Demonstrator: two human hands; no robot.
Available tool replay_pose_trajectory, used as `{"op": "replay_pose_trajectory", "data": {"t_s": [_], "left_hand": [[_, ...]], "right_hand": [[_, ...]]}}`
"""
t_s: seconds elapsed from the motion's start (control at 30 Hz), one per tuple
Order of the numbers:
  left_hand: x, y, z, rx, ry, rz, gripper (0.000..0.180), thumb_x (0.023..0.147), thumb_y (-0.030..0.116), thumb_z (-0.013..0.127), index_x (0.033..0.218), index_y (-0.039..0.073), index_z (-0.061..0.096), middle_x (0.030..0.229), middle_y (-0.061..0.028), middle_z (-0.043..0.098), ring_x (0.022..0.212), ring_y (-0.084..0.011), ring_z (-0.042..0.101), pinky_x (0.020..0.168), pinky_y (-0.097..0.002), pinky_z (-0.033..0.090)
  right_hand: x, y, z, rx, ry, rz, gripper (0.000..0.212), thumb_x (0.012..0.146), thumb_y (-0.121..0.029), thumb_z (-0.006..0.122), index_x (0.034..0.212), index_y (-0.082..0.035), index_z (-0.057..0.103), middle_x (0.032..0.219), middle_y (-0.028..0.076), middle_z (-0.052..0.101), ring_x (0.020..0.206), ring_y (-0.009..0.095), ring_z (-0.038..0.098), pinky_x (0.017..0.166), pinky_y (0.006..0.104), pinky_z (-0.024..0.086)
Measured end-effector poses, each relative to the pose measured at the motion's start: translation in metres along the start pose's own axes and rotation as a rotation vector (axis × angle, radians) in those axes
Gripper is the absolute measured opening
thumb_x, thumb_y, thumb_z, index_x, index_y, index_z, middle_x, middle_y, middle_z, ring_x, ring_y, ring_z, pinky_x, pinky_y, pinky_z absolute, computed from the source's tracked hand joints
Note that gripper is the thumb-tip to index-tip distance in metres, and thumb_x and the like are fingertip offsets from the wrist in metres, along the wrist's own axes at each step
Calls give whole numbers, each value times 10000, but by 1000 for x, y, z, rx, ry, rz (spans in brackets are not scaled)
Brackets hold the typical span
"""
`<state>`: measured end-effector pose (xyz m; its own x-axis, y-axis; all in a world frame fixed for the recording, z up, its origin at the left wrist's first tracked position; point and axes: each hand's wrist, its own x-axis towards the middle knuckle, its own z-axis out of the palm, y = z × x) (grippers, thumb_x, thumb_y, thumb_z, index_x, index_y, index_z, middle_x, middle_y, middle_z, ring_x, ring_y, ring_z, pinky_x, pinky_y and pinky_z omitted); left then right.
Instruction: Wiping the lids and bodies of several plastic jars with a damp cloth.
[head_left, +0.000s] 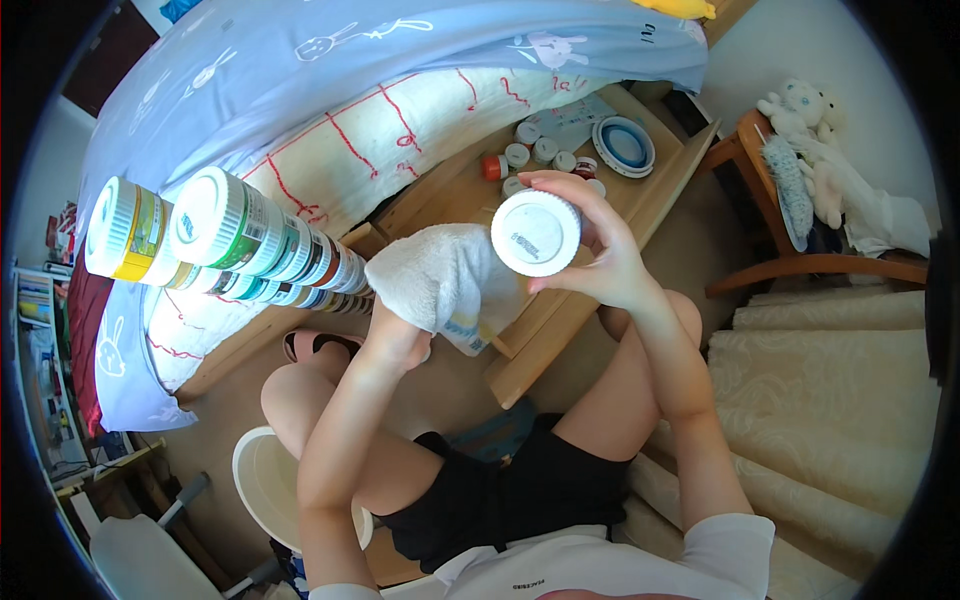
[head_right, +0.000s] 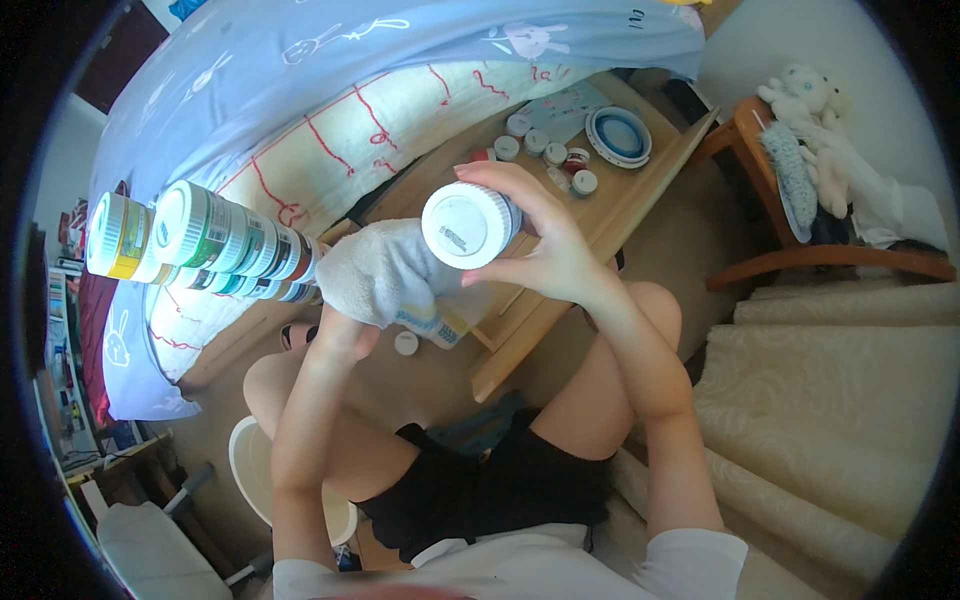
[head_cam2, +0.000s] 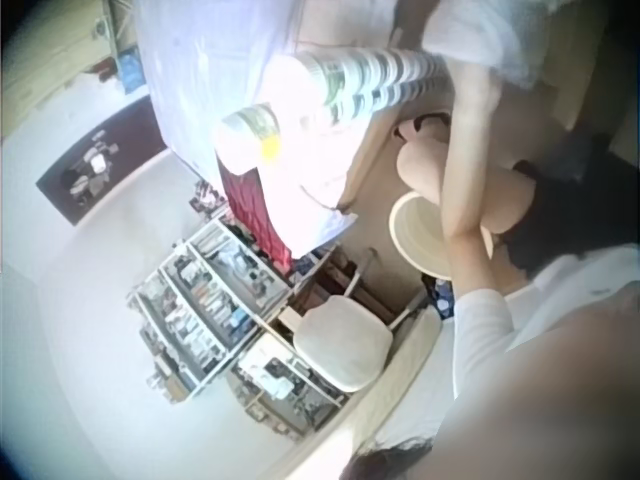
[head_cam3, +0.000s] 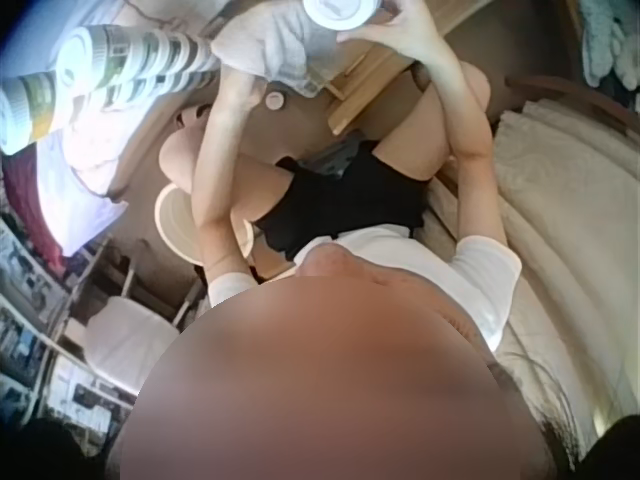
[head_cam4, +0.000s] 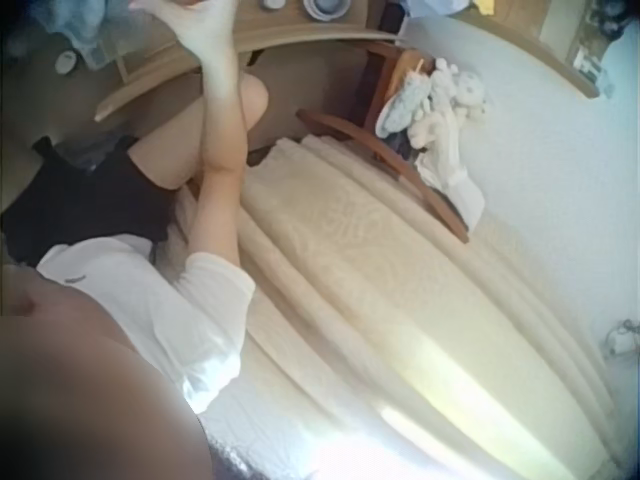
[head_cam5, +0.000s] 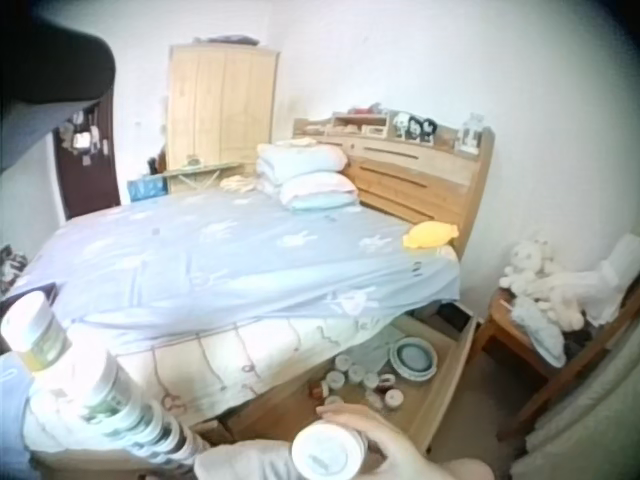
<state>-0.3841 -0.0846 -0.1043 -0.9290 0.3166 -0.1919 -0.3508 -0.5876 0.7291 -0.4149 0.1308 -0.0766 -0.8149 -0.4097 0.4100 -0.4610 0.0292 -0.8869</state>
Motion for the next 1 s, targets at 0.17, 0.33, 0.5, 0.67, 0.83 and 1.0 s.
{"op": "replay_pose_trajectory", "data": {"t_s": [0.17, 0.33, 0.5, 0.67, 0.83, 1.0], "left_hand": [[0, 0, 3, 127, -74, 16, 385, 780, 143, 608, 1118, 12, 478, 1036, -67, 548, 913, -134, 539, 772, -270, 440], [-4, -7, 7, 275, 30, 101, 388, 760, 85, 620, 1110, -5, 479, 1025, -73, 552, 918, -124, 532, 777, -265, 439], [-3, -11, 6, 242, 25, 250, 384, 740, 45, 623, 1095, -9, 485, 1033, -69, 548, 910, -122, 532, 784, -267, 437], [-4, -4, 13, 254, 115, 219, 375, 725, 18, 620, 1080, -20, 504, 1017, -76, 560, 906, -125, 533, 775, -265, 437], [-3, -4, 2, 369, 90, 331, 338, 699, 13, 628, 1023, -40, 547, 969, -90, 589, 872, -131, 548, 758, -270, 443], [-5, 0, -1, 652, 45, 460, 318, 693, 32, 634, 992, -46, 559, 947, -108, 602, 851, -143, 565, 754, -280, 450]], "right_hand": [[3, -2, 7, -281, -69, -25, 768, 510, -130, 808, 1179, -47, 439, 1228, 131, 414, 1134, 244, 413, 933, 342, 344], [2, -2, 15, -317, -13, -56, 744, 515, -135, 804, 1164, -39, 452, 1199, 125, 433, 1107, 240, 433, 906, 336, 364], [3, -6, 29, -380, 15, -65, 684, 541, -149, 778, 1144, -52, 470, 1168, 110, 452, 1072, 247, 458, 885, 320, 387], [6, -8, 36, -458, 74, -125, 637, 537, -144, 778, 1098, -57, 491, 1128, 107, 493, 987, 239, 531, 812, 317, 447], [5, -5, 37, -363, 71, -137, 609, 519, -150, 789, 1050, -61, 504, 1086, 111, 526, 955, 237, 552, 803, 311, 452], [2, -6, 34, -418, 6, -145, 623, 507, -166, 800, 1041, -51, 501, 1055, 108, 538, 925, 232, 562, 791, 307, 453]]}}
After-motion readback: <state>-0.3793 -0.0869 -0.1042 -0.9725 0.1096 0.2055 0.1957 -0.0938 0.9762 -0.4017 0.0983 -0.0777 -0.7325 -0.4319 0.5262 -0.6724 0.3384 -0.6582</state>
